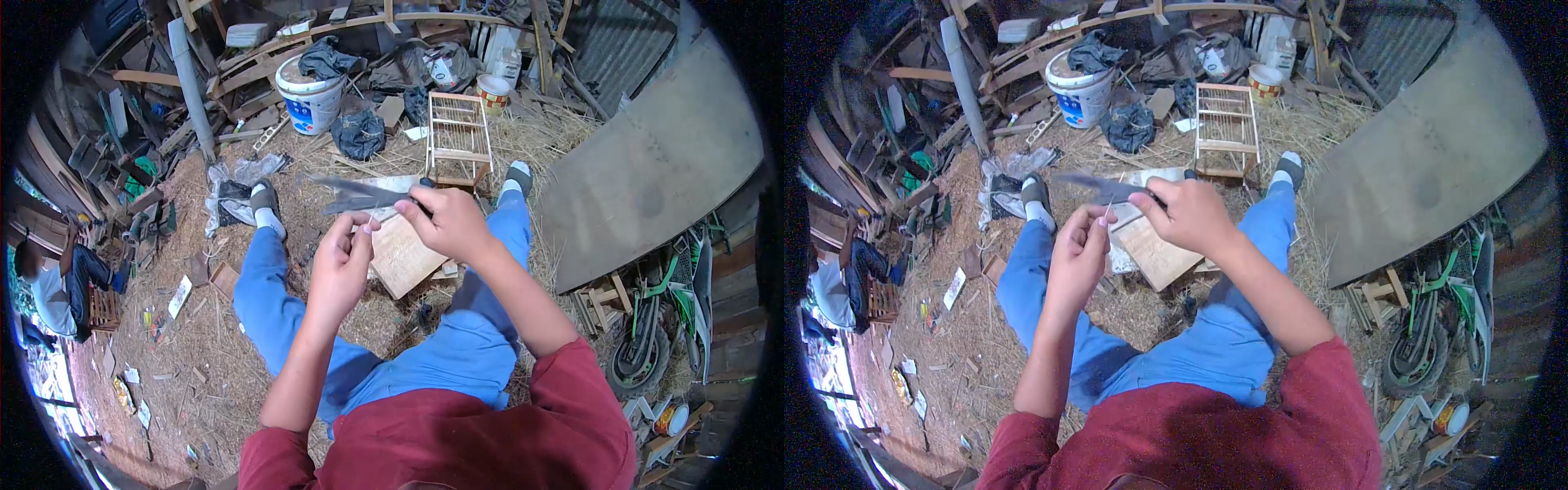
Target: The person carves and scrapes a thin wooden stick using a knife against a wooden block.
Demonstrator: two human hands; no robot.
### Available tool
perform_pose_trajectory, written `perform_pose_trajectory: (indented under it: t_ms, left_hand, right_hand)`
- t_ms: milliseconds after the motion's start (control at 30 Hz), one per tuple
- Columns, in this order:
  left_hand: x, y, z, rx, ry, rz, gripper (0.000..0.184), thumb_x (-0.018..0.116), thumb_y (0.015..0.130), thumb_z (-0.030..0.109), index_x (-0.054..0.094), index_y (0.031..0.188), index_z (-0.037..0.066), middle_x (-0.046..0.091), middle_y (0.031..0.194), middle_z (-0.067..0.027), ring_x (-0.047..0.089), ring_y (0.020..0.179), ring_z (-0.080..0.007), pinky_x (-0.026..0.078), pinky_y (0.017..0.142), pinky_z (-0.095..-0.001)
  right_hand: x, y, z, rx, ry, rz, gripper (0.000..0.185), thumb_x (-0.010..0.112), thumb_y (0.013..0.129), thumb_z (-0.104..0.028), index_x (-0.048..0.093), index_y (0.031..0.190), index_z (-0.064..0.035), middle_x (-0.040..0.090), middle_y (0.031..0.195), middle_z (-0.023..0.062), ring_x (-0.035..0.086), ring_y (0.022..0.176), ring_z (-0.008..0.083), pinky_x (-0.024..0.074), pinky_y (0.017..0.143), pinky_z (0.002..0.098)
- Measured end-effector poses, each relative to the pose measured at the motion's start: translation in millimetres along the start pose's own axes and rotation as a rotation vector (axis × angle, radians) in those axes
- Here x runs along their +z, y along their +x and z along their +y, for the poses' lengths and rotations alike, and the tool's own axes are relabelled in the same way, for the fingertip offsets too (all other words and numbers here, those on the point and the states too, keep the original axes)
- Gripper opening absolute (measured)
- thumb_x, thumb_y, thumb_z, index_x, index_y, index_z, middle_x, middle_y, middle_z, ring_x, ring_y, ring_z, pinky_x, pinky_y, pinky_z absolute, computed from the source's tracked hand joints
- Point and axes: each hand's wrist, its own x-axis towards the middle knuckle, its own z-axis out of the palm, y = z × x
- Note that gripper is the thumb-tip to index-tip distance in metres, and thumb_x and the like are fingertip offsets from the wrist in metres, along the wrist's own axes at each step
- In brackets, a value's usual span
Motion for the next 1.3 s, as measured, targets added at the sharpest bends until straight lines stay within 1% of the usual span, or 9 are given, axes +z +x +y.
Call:
perform_pose_trajectory:
  t_ms: [400, 467, 667, 733, 933, 1000, 1100, 1200, 1300]
  left_hand:
    - [-9.3, -6.4, 1.6, -0.003, 0.018, 0.052, 0.014, 0.051, 0.106, 0.012, 0.06, 0.112, 0.003, 0.054, 0.079, 0.0028, 0.047, 0.071, -0.005, 0.038, 0.062, -0.0236]
    - [-10.5, -7.5, 9.6, 0.025, -0.007, 0.053, 0.016, 0.052, 0.106, 0.012, 0.062, 0.111, 0.001, 0.056, 0.082, 0.0025, 0.048, 0.073, -0.0047, 0.039, 0.062, -0.0239]
    - [-16.8, -4.0, -4.3, 0.058, 0.059, 0.058, 0.016, 0.051, 0.106, 0.012, 0.06, 0.112, 0.0, 0.054, 0.077, 0.0038, 0.045, 0.067, -0.0036, 0.035, 0.057, -0.0225]
    - [-19.2, -4.2, 4.2, -0.017, -0.083, 0.037, 0.015, 0.052, 0.106, 0.012, 0.06, 0.109, 0.001, 0.052, 0.075, 0.0045, 0.044, 0.066, -0.0035, 0.034, 0.057, -0.0221]
    - [-16.9, 3.3, -6.8, -0.041, -0.209, 0.055, 0.014, 0.049, 0.107, 0.013, 0.058, 0.108, 0.003, 0.051, 0.074, 0.0044, 0.044, 0.066, -0.003, 0.034, 0.056, -0.0226]
    - [-16.1, 3.2, -3.1, -0.067, -0.247, 0.034, 0.015, 0.048, 0.108, 0.014, 0.058, 0.108, 0.003, 0.052, 0.074, 0.004, 0.044, 0.066, -0.0031, 0.035, 0.057, -0.0227]
    - [-17.8, 4.4, 0.5, -0.076, -0.236, 0.018, 0.017, 0.048, 0.108, 0.015, 0.059, 0.107, 0.002, 0.052, 0.075, 0.0033, 0.044, 0.067, -0.0032, 0.035, 0.058, -0.0229]
    - [-17.1, 11.0, -8.9, -0.005, -0.126, 0.053, 0.022, 0.05, 0.108, 0.023, 0.061, 0.109, 0.004, 0.048, 0.07, 0.0049, 0.038, 0.053, -0.0028, 0.029, 0.046, -0.0217]
    - [-15.8, 14.4, -7.2, 0.079, -0.114, 0.131, 0.019, 0.051, 0.107, 0.015, 0.063, 0.105, 0.0, 0.052, 0.075, 0.0038, 0.043, 0.066, -0.0031, 0.035, 0.057, -0.0235]
  right_hand:
    - [-2.9, 3.6, -9.9, -0.094, -0.025, -0.044, 0.035, 0.066, 0.095, -0.035, 0.059, 0.077, -0.0059, 0.059, 0.062, 0.017, 0.061, 0.058, 0.0392, 0.0442, 0.052, 0.0475]
    - [2.6, 8.6, 4.2, -0.029, -0.032, 0.011, 0.041, 0.064, 0.095, -0.045, 0.06, 0.074, -0.0099, 0.059, 0.057, 0.0145, 0.063, 0.055, 0.0388, 0.0476, 0.049, 0.0483]
    - [3.8, 9.4, -0.4, -0.116, -0.037, 0.02, 0.043, 0.061, 0.097, -0.046, 0.062, 0.074, -0.0091, 0.059, 0.057, 0.0159, 0.063, 0.055, 0.0393, 0.0471, 0.05, 0.0492]
    - [8.8, 19.8, 28.7, 0.179, -0.047, 0.086, 0.045, 0.06, 0.098, -0.046, 0.062, 0.074, -0.0079, 0.059, 0.058, 0.0171, 0.063, 0.056, 0.0401, 0.0472, 0.05, 0.049]
    - [20.1, 12.9, 13.2, 0.117, 0.124, 0.121, 0.038, 0.06, 0.099, -0.041, 0.065, 0.082, -0.0076, 0.06, 0.061, 0.0193, 0.062, 0.058, 0.0408, 0.0454, 0.051, 0.0492]
    - [21.1, 12.9, 9.8, 0.106, 0.157, 0.08, 0.032, 0.064, 0.099, -0.031, 0.062, 0.085, -0.0024, 0.055, 0.061, 0.0177, 0.055, 0.053, 0.0377, 0.0412, 0.051, 0.0437]
    - [17.2, 12.9, -0.8, 0.006, 0.053, 0.059, 0.032, 0.066, 0.097, -0.033, 0.061, 0.081, -0.0051, 0.056, 0.061, 0.0159, 0.058, 0.054, 0.0376, 0.0424, 0.05, 0.0446]
    - [9.0, 19.3, -9.2, -0.117, -0.054, 0.018, 0.039, 0.064, 0.095, -0.044, 0.063, 0.077, -0.0093, 0.06, 0.057, 0.0142, 0.063, 0.055, 0.0367, 0.0472, 0.049, 0.0465]
    - [6.9, 29.2, -7.0, -0.038, -0.081, -0.043, 0.043, 0.064, 0.094, -0.048, 0.064, 0.073, -0.0108, 0.059, 0.055, 0.0129, 0.063, 0.053, 0.0354, 0.047, 0.048, 0.0458]
